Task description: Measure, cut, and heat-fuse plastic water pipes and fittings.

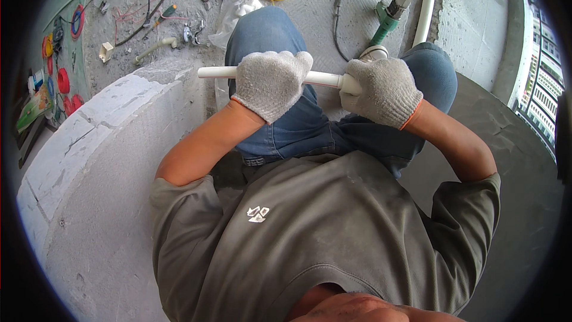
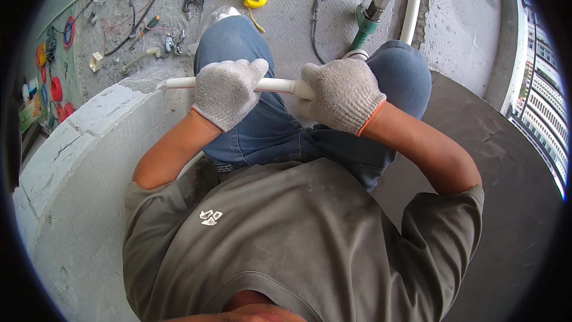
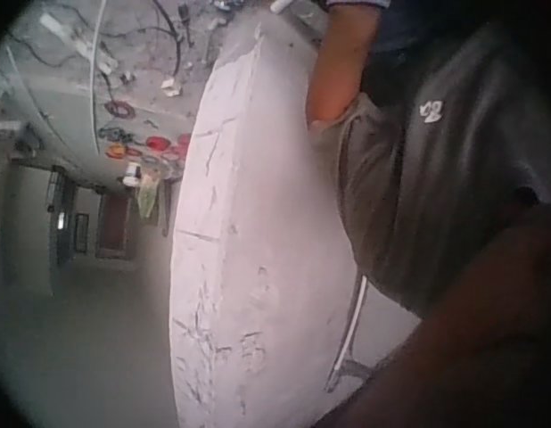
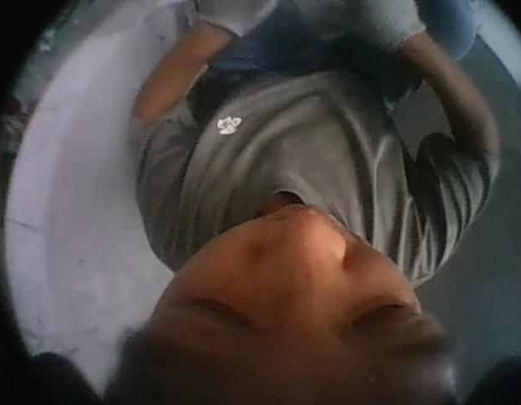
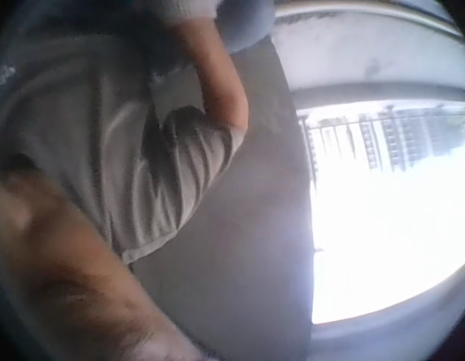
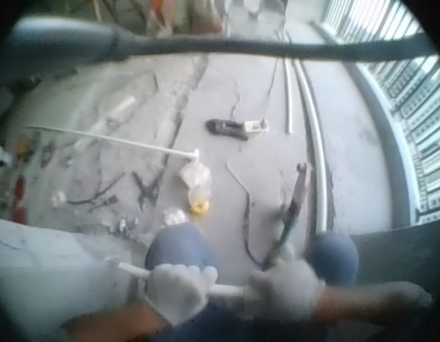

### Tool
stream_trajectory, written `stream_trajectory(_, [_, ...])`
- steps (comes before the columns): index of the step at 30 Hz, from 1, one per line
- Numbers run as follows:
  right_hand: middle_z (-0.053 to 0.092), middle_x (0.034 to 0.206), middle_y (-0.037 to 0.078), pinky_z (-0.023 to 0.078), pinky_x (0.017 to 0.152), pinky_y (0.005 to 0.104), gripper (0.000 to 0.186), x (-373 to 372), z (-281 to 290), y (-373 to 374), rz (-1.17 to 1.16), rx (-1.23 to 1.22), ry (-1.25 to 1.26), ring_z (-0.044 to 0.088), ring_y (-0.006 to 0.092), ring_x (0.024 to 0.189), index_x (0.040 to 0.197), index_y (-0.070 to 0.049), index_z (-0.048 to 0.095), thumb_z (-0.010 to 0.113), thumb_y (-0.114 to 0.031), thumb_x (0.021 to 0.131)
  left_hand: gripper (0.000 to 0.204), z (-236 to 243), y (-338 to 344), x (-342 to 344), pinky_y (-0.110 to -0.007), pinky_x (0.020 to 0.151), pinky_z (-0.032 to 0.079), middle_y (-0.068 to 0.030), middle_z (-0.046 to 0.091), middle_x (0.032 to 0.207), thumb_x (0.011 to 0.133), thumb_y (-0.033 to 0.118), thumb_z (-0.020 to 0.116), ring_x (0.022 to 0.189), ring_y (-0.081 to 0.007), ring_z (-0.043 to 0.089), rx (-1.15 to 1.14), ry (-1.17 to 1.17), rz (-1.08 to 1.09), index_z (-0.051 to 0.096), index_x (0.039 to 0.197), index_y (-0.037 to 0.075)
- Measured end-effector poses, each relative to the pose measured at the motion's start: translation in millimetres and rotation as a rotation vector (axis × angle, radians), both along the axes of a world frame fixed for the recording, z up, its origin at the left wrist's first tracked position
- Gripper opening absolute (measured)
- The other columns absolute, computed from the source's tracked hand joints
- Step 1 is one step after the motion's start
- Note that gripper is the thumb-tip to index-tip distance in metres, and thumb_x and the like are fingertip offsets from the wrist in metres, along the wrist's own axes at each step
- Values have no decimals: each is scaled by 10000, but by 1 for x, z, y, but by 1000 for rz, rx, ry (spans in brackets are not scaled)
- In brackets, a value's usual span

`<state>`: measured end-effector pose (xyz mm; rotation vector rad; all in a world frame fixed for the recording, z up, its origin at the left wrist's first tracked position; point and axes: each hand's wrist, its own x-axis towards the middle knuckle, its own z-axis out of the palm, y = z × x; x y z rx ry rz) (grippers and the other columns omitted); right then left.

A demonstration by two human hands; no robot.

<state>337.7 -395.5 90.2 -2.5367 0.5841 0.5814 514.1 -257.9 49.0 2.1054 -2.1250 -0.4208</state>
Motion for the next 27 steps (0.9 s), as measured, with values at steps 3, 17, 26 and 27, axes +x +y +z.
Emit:
stream_trajectory(3, [625, 616, 114, 508, 604, 431, 261, 4, 1, 0, 29, 17, -23, 652, 310, 589, 844, -90, 651, 682, -335, 758, 193, 2, 3, -2, -383, 522, 478, -47, 570, 642, 724, 196, 705, 589, -232, 633, -36, 34, 33, 581, 862, 141])
stream_trajectory(17, [598, 578, 120, 515, 583, 419, 230, 13, -4, -6, 98, 146, -105, 634, 309, 550, 783, -89, 655, 693, -311, 733, 163, 5, 13, -11, -370, 517, 477, -40, 569, 637, 734, 204, 693, 580, -211, 630, -48, -29, 115, 595, 846, 137])
stream_trajectory(26, [636, 655, 151, 535, 638, 407, 281, 20, -7, -14, 107, 235, -70, 657, 325, 637, 800, -66, 678, 707, -332, 713, 97, 2, 8, -5, -378, 462, 491, -61, 625, 606, 802, 192, 600, 538, -223, 654, -112, 19, 102, 652, 799, 110])
stream_trajectory(27, [642, 664, 150, 537, 642, 395, 305, 22, -6, -16, 84, 283, -20, 663, 307, 643, 836, -54, 691, 712, -334, 719, 97, 4, 4, -2, -378, 462, 491, -61, 625, 606, 802, 192, 600, 538, -223, 654, -113, 18, 102, 652, 799, 110])
